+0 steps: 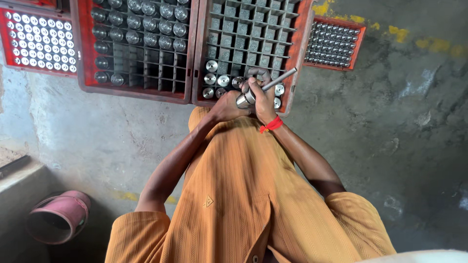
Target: The person repeatedly picks up small metal caps from a red crate and places them into a gray grid tray. They continue this process, filling the tray with the caps.
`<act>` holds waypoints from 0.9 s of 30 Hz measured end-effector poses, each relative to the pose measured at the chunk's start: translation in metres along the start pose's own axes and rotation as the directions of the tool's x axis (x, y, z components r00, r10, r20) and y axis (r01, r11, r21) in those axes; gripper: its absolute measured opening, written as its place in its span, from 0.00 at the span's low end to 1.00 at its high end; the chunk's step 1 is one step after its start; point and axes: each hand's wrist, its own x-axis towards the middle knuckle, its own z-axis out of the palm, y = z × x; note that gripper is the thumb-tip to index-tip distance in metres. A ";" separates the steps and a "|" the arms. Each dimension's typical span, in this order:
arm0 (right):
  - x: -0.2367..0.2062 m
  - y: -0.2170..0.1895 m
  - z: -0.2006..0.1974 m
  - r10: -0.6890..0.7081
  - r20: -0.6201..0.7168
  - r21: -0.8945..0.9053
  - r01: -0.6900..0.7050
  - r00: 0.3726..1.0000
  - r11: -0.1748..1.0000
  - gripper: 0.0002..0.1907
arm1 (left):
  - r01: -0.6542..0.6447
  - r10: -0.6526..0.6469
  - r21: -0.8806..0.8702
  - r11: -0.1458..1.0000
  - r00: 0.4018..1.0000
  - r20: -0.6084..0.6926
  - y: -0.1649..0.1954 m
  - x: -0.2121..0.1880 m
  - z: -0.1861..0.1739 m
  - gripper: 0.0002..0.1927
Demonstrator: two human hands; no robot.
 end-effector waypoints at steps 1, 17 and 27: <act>0.001 0.002 -0.005 0.048 -0.012 0.006 -0.048 0.999 0.999 0.09 | -0.006 0.009 -0.049 0.999 0.999 0.049 -0.003 0.001 0.002 0.20; 0.022 0.009 -0.070 0.125 -0.431 0.436 0.085 0.894 0.896 0.06 | -0.231 0.548 0.693 0.683 0.789 -0.278 -0.028 -0.003 -0.060 0.31; -0.002 0.024 -0.054 0.248 -0.389 0.362 -0.100 0.887 0.927 0.07 | 0.578 0.273 0.563 0.591 0.514 -0.813 -0.074 -0.097 -0.199 0.09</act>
